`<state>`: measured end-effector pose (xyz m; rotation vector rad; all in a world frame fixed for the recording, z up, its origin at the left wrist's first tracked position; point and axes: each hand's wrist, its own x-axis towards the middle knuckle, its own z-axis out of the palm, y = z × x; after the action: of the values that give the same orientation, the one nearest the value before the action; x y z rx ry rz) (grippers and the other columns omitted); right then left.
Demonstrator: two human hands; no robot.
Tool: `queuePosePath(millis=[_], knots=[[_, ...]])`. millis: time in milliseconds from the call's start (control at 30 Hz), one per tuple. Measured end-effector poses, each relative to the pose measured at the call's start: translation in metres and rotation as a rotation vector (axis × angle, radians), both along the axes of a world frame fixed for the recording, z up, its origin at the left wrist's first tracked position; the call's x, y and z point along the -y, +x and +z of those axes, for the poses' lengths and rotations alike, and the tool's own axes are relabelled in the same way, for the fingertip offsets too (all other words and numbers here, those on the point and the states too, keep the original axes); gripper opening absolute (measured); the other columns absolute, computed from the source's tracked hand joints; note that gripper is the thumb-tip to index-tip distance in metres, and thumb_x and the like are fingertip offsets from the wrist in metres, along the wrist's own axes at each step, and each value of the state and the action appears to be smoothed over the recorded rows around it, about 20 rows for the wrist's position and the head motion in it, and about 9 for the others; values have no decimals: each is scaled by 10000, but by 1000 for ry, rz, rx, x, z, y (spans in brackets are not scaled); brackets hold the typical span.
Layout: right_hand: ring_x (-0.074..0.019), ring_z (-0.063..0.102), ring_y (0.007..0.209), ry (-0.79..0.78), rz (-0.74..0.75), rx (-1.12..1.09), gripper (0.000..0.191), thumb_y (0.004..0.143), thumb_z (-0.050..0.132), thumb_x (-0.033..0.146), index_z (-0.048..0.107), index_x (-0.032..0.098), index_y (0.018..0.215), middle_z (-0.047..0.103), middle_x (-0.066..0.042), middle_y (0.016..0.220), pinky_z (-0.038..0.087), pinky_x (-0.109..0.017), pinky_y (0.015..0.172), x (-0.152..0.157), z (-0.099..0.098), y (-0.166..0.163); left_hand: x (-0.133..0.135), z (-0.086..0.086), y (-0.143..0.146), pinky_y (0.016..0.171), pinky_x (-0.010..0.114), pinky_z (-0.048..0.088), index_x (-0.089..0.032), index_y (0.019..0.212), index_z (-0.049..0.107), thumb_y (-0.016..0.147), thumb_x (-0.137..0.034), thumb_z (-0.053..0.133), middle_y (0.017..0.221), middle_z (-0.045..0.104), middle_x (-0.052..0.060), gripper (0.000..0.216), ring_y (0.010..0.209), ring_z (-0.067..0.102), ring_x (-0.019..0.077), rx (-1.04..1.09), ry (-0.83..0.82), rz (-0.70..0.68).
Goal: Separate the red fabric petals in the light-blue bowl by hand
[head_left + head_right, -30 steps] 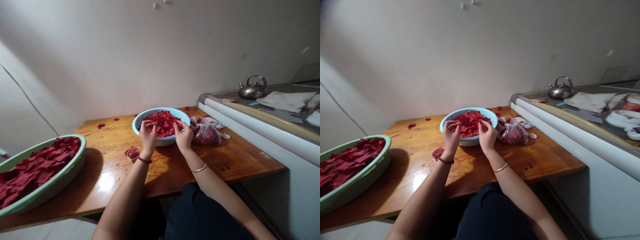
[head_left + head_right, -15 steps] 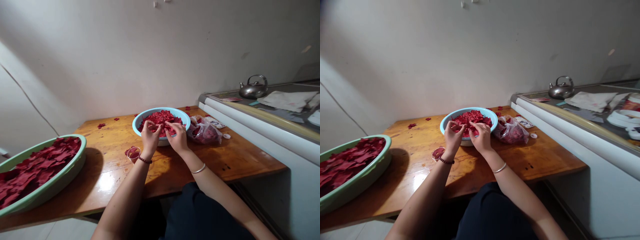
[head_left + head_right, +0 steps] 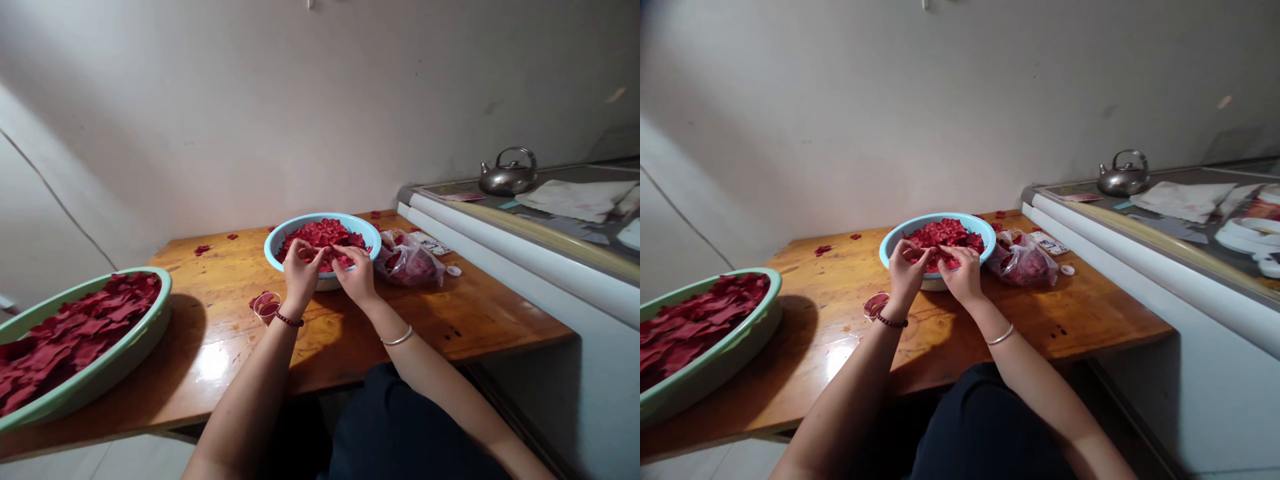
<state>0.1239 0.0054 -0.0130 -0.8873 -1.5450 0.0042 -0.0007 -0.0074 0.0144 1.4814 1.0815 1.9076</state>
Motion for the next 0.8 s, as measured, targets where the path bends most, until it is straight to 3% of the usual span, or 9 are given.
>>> queuePosePath(millis=[433, 800], knots=[[-258, 727, 847, -27, 2, -48, 212, 839, 676, 390, 766, 222, 932, 789, -83, 915, 507, -437, 901, 0, 2, -1, -5, -4, 0, 641, 236, 562, -195, 862, 573, 822, -358, 689, 888, 705, 48, 205, 775, 713, 160, -42, 39, -123], [-261, 729, 802, -16, -3, -125, 229, 877, 604, 370, 769, 214, 849, 787, -91, 856, 543, -442, 858, -2, 0, -1, -4, -4, 0, 629, 213, 543, -197, 872, 572, 836, -272, 649, 866, 698, 35, 114, 749, 708, 138, -81, 42, -93]])
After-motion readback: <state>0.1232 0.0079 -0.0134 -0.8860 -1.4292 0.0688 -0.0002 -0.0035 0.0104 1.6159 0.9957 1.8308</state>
